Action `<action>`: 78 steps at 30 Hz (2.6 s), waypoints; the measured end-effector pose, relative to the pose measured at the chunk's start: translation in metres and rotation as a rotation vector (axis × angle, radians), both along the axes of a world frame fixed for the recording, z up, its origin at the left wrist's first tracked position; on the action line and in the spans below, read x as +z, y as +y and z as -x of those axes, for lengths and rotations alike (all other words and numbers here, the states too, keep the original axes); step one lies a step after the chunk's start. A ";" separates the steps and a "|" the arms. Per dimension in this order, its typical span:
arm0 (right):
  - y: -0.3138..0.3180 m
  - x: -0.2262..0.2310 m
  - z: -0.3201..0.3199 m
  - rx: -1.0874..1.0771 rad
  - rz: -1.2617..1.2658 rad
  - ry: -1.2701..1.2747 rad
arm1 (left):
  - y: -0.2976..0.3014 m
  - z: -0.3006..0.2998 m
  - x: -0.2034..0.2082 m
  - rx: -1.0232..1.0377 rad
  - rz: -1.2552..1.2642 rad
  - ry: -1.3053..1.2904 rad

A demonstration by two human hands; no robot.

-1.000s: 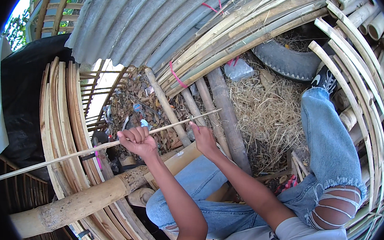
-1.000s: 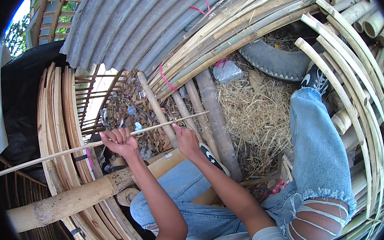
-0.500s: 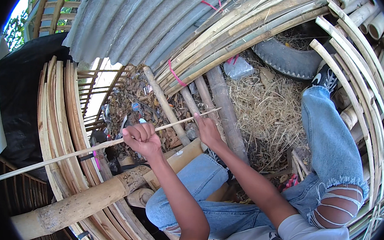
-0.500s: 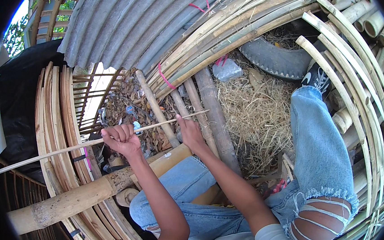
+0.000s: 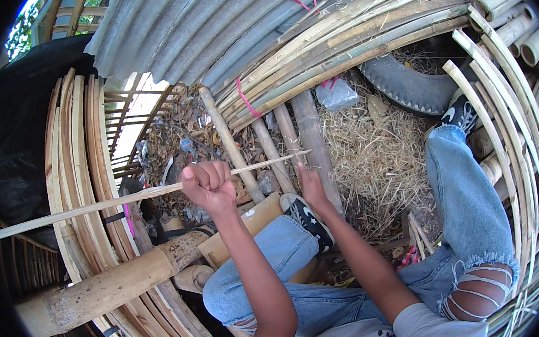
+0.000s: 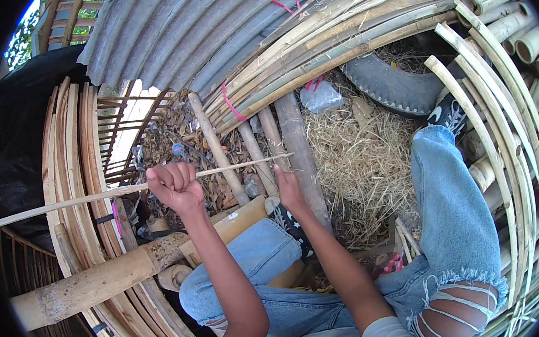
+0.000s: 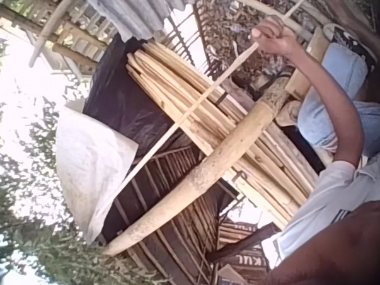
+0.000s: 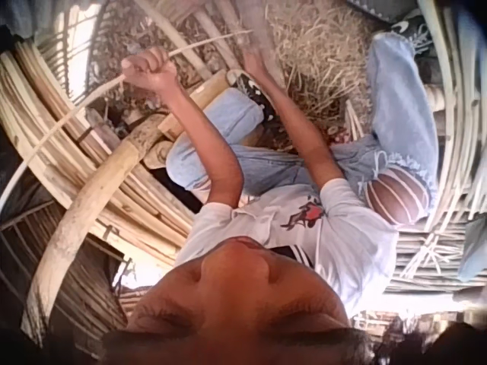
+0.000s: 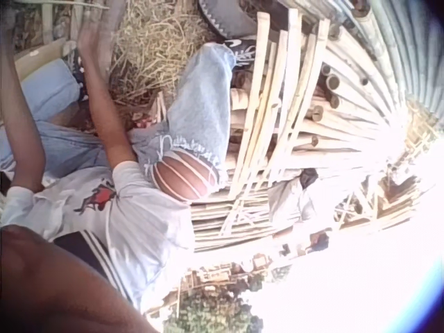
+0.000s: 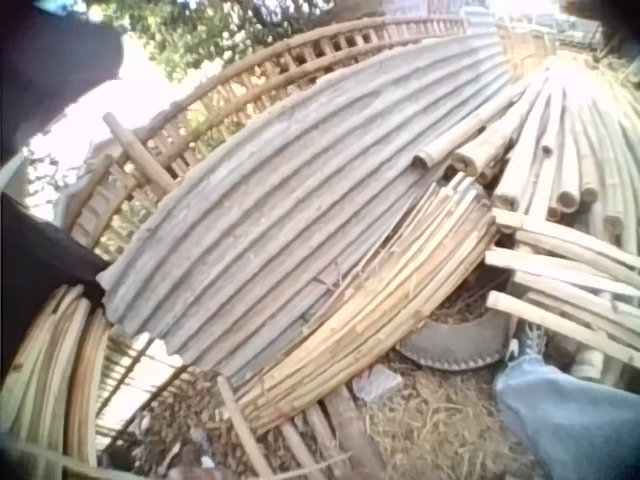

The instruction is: The person is using a small utility knife to shave and smooth thin bamboo sticks while sitting outdoors on a pile of bamboo.

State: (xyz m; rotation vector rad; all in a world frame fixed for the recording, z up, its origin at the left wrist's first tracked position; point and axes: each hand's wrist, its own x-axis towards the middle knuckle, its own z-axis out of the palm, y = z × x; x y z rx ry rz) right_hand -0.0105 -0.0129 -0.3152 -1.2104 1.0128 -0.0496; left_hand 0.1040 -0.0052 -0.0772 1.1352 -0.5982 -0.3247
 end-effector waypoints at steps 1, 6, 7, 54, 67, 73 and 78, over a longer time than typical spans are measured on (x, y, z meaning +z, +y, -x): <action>0.008 0.010 -0.006 -0.071 -0.058 -0.065 | -0.002 0.000 -0.001 0.019 0.002 0.025; -0.011 -0.028 0.016 -0.060 0.004 0.171 | -0.012 0.006 -0.001 0.065 0.020 0.060; -0.010 -0.038 0.014 -0.075 -0.029 0.103 | -0.014 0.005 -0.002 0.087 0.016 0.024; -0.013 -0.033 0.012 -0.020 -0.090 0.101 | 0.033 -0.032 -0.006 -0.265 0.111 0.004; -0.021 -0.046 0.018 0.067 -0.012 0.208 | 0.025 -0.027 -0.006 -0.253 0.112 0.013; -0.008 -0.043 0.012 0.011 -0.046 0.178 | 0.029 -0.026 -0.005 -0.177 0.094 0.013; -0.001 -0.040 0.015 0.009 -0.045 0.159 | 0.029 -0.026 -0.006 -0.102 0.082 0.008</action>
